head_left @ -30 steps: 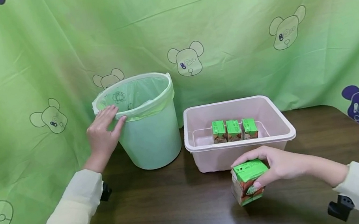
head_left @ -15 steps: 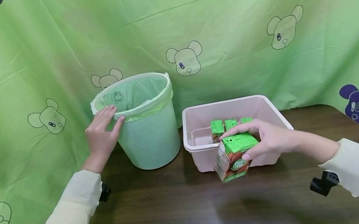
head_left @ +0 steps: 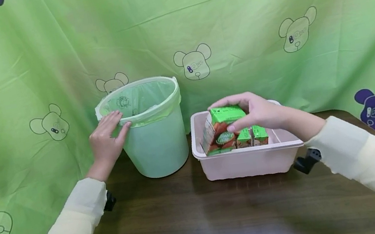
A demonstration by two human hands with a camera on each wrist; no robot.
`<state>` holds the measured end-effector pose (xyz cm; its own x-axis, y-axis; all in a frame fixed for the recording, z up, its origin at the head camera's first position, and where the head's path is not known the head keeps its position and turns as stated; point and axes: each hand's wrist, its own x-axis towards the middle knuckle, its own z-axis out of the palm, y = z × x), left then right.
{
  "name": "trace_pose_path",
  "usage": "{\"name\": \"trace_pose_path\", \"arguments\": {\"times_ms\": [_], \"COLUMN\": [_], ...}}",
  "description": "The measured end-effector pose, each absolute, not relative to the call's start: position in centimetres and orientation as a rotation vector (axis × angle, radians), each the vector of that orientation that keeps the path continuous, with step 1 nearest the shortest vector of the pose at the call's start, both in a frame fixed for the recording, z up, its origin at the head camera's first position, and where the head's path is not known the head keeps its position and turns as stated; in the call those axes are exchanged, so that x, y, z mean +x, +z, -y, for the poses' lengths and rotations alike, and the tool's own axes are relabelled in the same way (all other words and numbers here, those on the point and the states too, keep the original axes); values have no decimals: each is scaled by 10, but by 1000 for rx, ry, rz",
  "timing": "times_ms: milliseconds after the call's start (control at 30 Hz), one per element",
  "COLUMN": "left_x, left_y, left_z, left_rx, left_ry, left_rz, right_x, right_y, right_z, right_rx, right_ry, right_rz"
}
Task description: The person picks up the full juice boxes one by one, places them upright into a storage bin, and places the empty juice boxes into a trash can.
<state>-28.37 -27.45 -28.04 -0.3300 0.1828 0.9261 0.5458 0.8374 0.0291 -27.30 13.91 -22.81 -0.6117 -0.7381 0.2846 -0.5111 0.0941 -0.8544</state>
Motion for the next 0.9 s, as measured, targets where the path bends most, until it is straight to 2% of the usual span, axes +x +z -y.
{"name": "trace_pose_path", "arguments": {"times_ms": [900], "left_x": [-280], "left_y": [-280], "left_z": [275], "left_rx": [-519], "left_ry": [-411], "left_rz": [1914], "right_x": [-322], "right_y": [-151], "right_z": [-22], "right_rx": [-1242], "right_ry": [-2009], "right_rz": [-2017]}}
